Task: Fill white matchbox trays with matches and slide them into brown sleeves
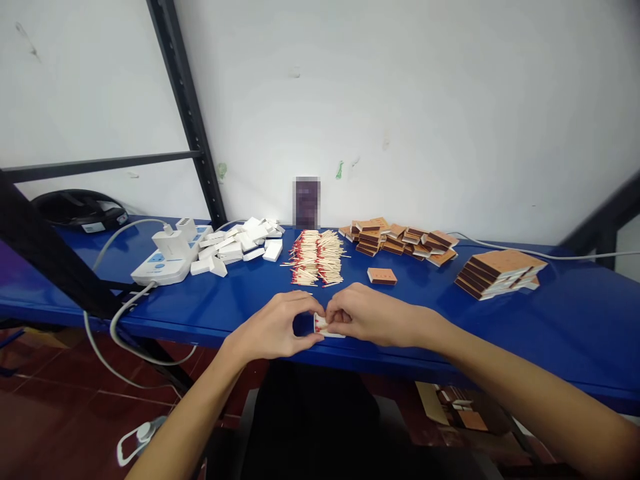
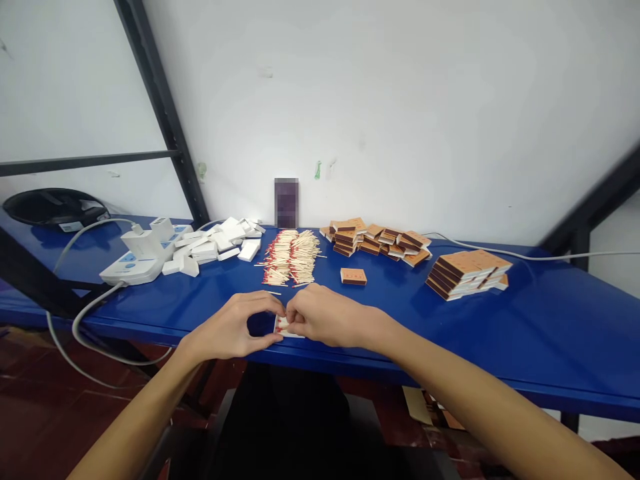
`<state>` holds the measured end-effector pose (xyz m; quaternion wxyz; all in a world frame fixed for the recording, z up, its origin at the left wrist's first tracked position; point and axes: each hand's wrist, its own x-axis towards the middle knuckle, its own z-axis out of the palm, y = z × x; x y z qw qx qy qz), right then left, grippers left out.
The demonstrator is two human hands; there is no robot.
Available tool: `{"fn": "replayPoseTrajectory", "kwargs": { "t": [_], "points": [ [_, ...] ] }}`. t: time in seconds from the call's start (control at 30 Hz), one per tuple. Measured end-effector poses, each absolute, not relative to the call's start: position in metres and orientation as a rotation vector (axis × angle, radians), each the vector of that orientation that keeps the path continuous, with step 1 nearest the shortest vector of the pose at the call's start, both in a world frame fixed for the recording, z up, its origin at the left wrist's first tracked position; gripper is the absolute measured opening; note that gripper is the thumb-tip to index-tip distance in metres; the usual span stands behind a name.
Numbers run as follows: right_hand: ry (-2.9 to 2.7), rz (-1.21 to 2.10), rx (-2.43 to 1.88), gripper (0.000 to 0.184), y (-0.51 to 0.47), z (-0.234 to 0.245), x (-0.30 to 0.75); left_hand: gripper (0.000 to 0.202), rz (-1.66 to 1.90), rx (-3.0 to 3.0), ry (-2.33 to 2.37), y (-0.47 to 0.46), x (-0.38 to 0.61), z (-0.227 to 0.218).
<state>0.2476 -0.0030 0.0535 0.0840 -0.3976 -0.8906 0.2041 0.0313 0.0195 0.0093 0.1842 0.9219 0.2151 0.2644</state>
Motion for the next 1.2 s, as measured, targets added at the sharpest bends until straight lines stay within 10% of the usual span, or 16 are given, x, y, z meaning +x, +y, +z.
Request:
{"fn": "replayPoseTrajectory", "kwargs": {
  "t": [0.73, 1.2],
  "points": [
    [-2.547, 0.084, -1.495, 0.015, 0.034, 0.025, 0.281, 0.019, 0.766, 2.607, 0.648, 0.019, 0.032, 0.01],
    [-2.515, 0.384, -1.381, 0.016, 0.044, 0.024, 0.279, 0.016, 0.71, 2.609, 0.677, 0.019, 0.031, 0.011]
  ]
}}
